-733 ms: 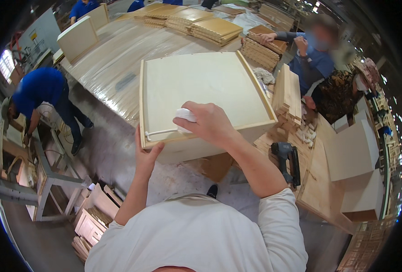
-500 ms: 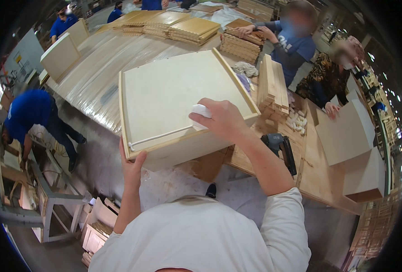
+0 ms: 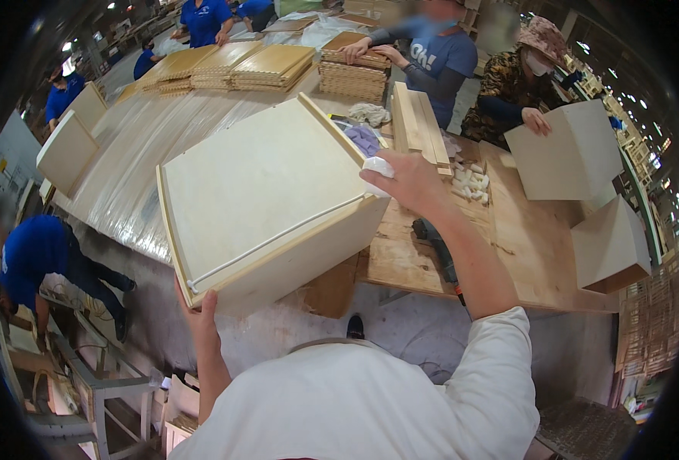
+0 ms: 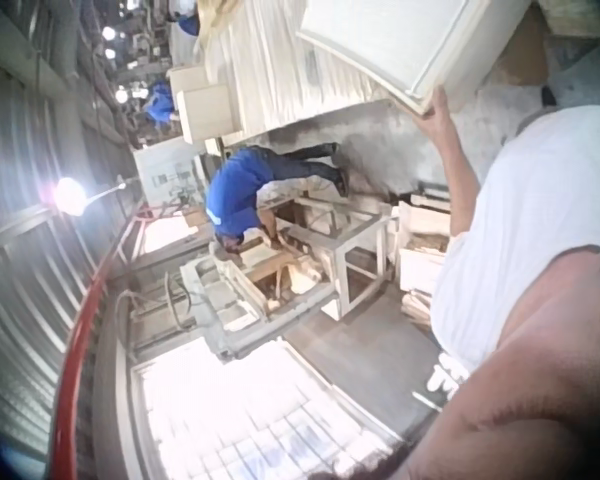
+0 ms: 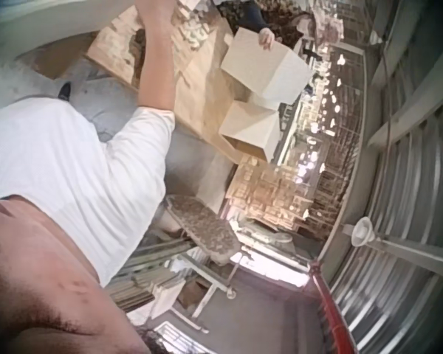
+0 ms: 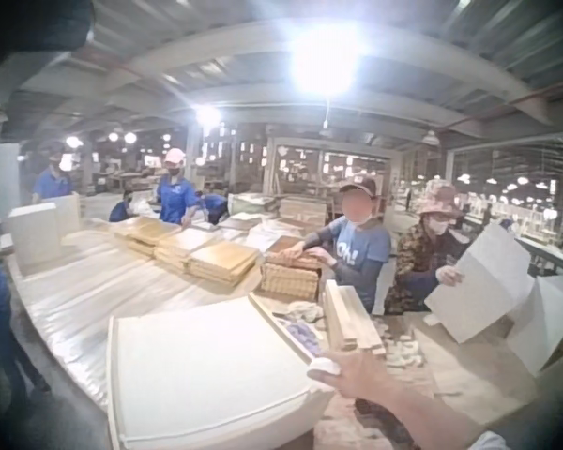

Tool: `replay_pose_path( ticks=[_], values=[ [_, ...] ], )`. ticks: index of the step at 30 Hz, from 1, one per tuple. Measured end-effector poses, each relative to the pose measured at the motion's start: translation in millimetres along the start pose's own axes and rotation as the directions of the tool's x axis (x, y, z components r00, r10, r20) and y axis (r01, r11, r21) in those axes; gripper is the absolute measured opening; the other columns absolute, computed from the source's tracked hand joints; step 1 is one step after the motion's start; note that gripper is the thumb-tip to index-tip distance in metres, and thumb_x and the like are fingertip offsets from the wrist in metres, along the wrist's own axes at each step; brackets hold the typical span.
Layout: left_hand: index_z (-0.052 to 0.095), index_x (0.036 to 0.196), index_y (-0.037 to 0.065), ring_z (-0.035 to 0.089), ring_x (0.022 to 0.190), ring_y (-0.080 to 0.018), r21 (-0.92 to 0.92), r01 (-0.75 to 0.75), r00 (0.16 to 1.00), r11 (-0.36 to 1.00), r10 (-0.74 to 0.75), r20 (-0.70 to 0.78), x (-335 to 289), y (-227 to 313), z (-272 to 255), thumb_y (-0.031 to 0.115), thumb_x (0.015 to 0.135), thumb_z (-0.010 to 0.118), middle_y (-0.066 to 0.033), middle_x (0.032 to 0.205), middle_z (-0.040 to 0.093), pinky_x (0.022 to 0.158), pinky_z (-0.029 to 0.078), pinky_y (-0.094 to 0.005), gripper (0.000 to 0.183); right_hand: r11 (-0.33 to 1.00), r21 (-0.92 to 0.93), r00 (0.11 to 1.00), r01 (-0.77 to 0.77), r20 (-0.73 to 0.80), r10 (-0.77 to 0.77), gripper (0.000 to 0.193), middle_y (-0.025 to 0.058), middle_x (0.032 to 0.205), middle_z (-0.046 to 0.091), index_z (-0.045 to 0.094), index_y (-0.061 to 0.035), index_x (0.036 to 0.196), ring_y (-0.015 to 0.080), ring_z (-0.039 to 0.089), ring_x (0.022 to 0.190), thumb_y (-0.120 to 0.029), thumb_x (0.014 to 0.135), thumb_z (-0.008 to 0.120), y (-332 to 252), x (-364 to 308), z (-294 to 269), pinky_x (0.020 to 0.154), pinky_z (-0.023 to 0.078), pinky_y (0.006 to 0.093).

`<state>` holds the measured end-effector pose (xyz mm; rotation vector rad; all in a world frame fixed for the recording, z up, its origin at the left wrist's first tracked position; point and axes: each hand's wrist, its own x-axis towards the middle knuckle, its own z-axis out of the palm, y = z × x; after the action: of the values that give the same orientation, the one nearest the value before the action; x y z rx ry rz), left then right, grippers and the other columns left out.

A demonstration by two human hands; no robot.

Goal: The person assembles wooden boxes by attaching side panels to a base using a pneumatic nail gun. They repeatedly position the panels, secure them with nails, and wipe the edges with a cloth. The process is repeated for multiple units in a factory setting.

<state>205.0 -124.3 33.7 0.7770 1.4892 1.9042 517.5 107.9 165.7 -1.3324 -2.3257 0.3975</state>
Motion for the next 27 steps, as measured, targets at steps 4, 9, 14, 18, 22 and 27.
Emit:
replay_pose_path(
  ticks=[4,9,14,18,22,27],
  values=[
    [0.022,0.149,0.008,0.039,0.128,-0.0217,0.023,-0.015,1.0,1.0,0.015,-0.002,0.3,-3.8,-2.3,0.015,0.076,0.076,-0.0099,0.143,0.036,0.105,0.035,-0.034,0.091,0.997,-0.029,0.994,0.07,-0.086,-0.072,0.036,0.0154,0.085,0.069,0.068,-0.006,0.099,0.0295,0.067,0.08,-0.039,0.084,0.066,14.3,1.5,-6.2,0.071,0.05,0.0365],
    [0.023,0.149,0.007,0.039,0.128,-0.0217,0.02,0.003,1.0,1.0,-0.003,-0.031,1.3,-14.7,-8.6,0.013,0.076,0.075,-0.0105,0.144,0.036,0.106,0.033,-0.0341,0.09,0.995,-0.086,0.999,0.047,0.003,-0.047,0.039,0.0168,0.082,0.068,0.068,-0.0074,0.099,0.0315,0.066,0.077,-0.043,0.083,0.066,12.0,12.2,-13.6,0.07,0.05,0.0385],
    [0.024,0.148,0.007,0.04,0.127,-0.0211,0.022,0.017,0.998,1.0,-0.016,-0.057,0.2,-10.9,-3.7,0.011,0.076,0.074,-0.01,0.142,0.037,0.106,0.033,-0.0335,0.088,0.974,-0.18,0.99,0.14,0.033,-0.136,0.04,0.0165,0.08,0.067,0.066,-0.0088,0.096,0.0333,0.065,0.076,-0.047,0.083,0.064,23.1,31.1,-10.8,0.07,0.05,0.0408],
    [0.025,0.148,0.007,0.041,0.126,-0.0209,0.033,0.021,0.998,0.999,-0.019,-0.062,-2.8,-5.4,-1.8,0.012,0.076,0.073,-0.0096,0.14,0.039,0.105,0.033,-0.033,0.087,0.91,-0.317,0.963,0.266,0.137,-0.233,0.036,0.0133,0.08,0.066,0.064,-0.0111,0.093,0.0317,0.065,0.079,-0.045,0.083,0.063,19.9,35.1,-13.1,0.071,0.05,0.0413],
    [0.026,0.147,0.007,0.041,0.125,-0.0216,0.053,-0.004,0.993,0.999,0.01,-0.121,-5.0,-15.2,-8.6,0.013,0.076,0.072,-0.01,0.139,0.041,0.105,0.032,-0.0337,0.085,0.763,-0.489,0.905,0.423,0.186,-0.383,0.025,0.0109,0.08,0.063,0.068,-0.0137,0.096,0.0276,0.065,0.075,-0.033,0.08,0.069,22.6,45.6,-33.5,0.07,0.051,0.0383],
    [0.029,0.145,0.004,0.041,0.125,-0.0223,0.05,-0.096,0.983,0.994,0.103,-0.153,-4.5,-30.1,-11.2,0.013,0.076,0.07,-0.0106,0.138,0.041,0.107,0.029,-0.0339,0.08,0.848,-0.211,0.842,0.486,-0.148,-0.519,0.026,0.0111,0.091,0.061,0.069,-0.0084,0.093,0.0292,0.062,0.082,-0.028,0.076,0.073,89.1,83.1,-42.9,0.073,0.049,0.0369]
  ],
)
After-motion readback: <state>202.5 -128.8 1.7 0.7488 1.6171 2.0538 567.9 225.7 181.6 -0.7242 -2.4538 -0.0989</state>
